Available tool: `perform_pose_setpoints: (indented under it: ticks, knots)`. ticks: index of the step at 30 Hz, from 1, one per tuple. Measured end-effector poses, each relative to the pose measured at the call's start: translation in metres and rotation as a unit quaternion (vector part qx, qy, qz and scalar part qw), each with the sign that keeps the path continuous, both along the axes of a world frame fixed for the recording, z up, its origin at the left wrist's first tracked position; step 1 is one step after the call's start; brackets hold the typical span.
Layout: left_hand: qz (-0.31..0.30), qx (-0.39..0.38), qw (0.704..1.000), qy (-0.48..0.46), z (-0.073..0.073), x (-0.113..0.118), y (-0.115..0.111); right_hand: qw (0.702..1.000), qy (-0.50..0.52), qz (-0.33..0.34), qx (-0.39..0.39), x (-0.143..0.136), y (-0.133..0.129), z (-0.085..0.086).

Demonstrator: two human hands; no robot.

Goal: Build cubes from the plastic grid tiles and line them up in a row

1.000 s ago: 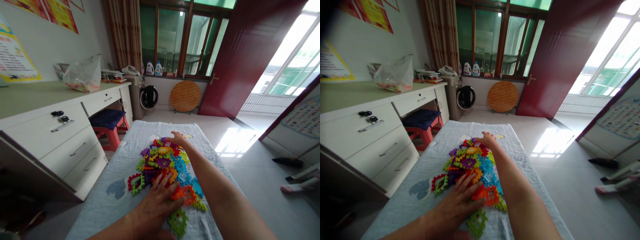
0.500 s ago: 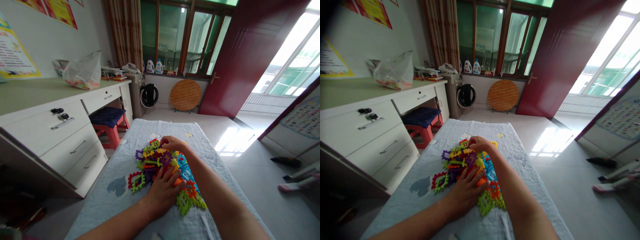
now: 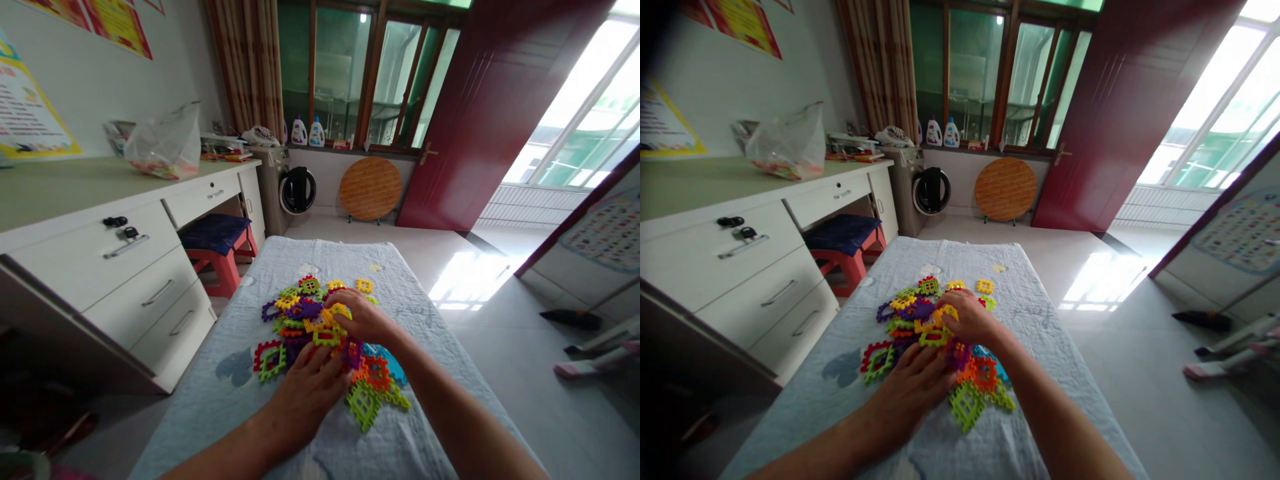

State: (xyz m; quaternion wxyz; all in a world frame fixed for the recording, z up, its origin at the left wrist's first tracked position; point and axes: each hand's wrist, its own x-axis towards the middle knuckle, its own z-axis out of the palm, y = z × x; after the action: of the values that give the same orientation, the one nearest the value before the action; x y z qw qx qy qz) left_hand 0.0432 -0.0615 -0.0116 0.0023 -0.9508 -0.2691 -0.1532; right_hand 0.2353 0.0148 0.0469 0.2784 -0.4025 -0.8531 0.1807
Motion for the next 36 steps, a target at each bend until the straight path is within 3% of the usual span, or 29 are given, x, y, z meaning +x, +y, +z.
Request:
perform_pose_setpoints:
  ticks: [3,7,10,13,16,18,21,26,31,36]
  knots:
    - [-0.043,-0.03,0.998,-0.02,0.01,-0.014,-0.001,0.997,0.02,-0.076,0.007,0.021,-0.027,-0.005]
    - [-0.038,-0.059,0.993,-0.093,0.021,-0.027,0.021,0.993,-0.048,-0.105,-0.008,0.03,-0.072,-0.033]
    - [0.05,-0.057,0.981,-0.177,0.027,-0.025,0.065,0.989,-0.107,-0.092,-0.038,0.022,-0.097,-0.057]
    - [0.126,-0.062,0.973,-0.184,0.031,-0.011,0.121,0.986,-0.136,-0.085,-0.045,0.017,-0.102,-0.068]
    - [0.123,-0.177,0.97,-0.115,0.028,0.006,0.162,0.985,-0.156,-0.071,-0.036,0.021,-0.094,-0.064]
    - [0.083,-0.279,0.952,-0.092,0.025,0.013,0.172,0.984,-0.166,-0.056,-0.023,0.026,-0.086,-0.058]
    - [0.046,-0.327,0.938,-0.102,0.022,0.014,0.165,0.985,-0.168,-0.033,0.002,0.032,-0.076,-0.052]
    - [0.077,-0.267,0.951,-0.133,0.026,-0.006,0.132,0.988,-0.144,-0.032,0.051,0.035,-0.062,-0.057]
    - [0.049,-0.249,0.957,-0.141,0.032,-0.024,0.102,0.992,-0.07,-0.076,0.075,0.038,-0.048,-0.062]
    - [0.054,-0.19,0.971,-0.132,0.027,-0.031,0.078,0.987,0.012,-0.15,0.054,0.036,-0.032,-0.062]
